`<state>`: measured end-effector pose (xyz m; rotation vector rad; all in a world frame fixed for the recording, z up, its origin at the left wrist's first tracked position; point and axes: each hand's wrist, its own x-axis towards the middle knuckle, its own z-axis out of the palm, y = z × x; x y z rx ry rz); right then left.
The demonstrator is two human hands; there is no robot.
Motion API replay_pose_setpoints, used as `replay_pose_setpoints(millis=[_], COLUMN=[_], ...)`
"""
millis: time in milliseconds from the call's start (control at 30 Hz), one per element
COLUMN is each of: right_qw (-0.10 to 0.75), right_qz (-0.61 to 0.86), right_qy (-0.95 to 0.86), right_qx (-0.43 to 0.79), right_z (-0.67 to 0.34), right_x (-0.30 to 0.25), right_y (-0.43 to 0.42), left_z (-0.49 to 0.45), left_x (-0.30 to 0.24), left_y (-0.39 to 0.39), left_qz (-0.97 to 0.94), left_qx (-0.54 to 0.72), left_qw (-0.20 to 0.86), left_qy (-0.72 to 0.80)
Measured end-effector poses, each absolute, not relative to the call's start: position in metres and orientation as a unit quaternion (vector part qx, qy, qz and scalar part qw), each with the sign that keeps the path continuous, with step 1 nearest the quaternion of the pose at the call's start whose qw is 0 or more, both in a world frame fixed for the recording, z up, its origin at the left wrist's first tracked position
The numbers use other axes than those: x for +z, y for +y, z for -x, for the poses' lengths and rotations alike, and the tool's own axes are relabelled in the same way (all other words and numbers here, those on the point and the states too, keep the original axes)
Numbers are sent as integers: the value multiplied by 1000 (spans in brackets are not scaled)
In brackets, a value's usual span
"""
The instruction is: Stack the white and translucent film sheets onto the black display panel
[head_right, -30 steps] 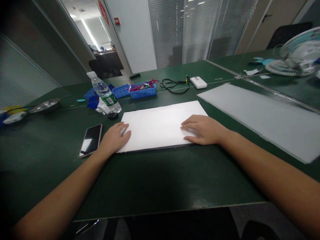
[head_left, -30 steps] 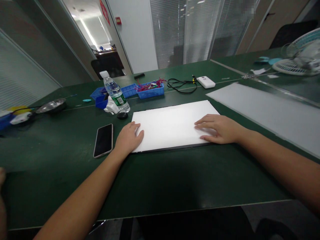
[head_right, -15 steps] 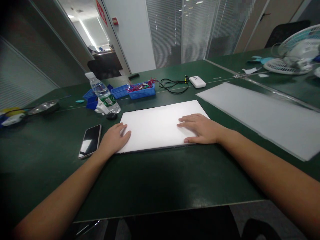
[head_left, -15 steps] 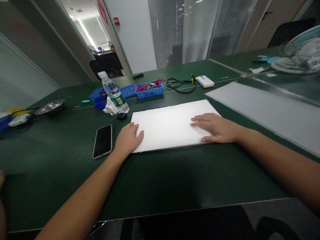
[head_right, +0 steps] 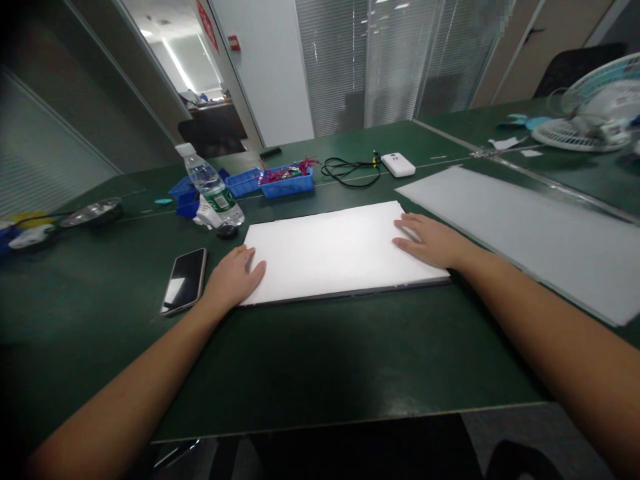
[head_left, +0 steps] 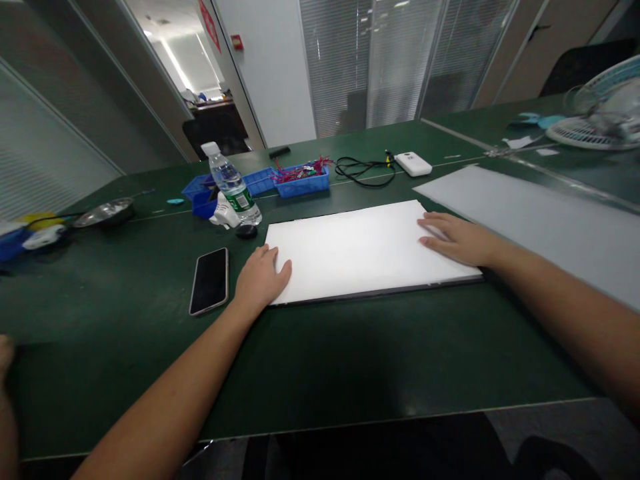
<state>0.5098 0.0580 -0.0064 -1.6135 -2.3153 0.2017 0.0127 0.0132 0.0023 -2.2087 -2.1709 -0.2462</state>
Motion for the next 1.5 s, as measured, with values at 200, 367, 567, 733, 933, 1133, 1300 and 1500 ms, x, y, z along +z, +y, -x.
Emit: replay_pose_setpoints(millis=[200, 367, 567, 733, 933, 1133, 1300, 1500], right_qw=[118, 97, 97, 135, 191, 212, 204, 207], right_qz=[564, 564, 568, 557, 548, 553, 557, 560], right_qy=[-814, -817, -814, -816, -806, -795, -794, -794], right_qx=[74, 65, 68, 76, 115, 129, 136, 118], right_z=[-512, -511, -511, -511, -510, -511, -510, -509], right_x=[-11, -4, -2, -6, -7, -9, -5, -4], right_y=[63, 61, 60, 60, 62, 67, 66, 66], left_z=[-11, -10, -10, -9, -7, -6, -6, -7], left_x=[-2, -2, 1, -1, 0, 0, -1, -5], left_y=[13, 13, 13, 14, 15, 16, 19, 21], left_qz=[714, 726, 726, 728, 723, 717, 720, 716], left_qx=[-71, -46, -40, -52, -53, -62, -55, -35], left_qw=[-4, 12, 14, 27, 24, 19, -7, -9], left_qy=[-696, -686, -686, -683, -688, -694, -692, -697])
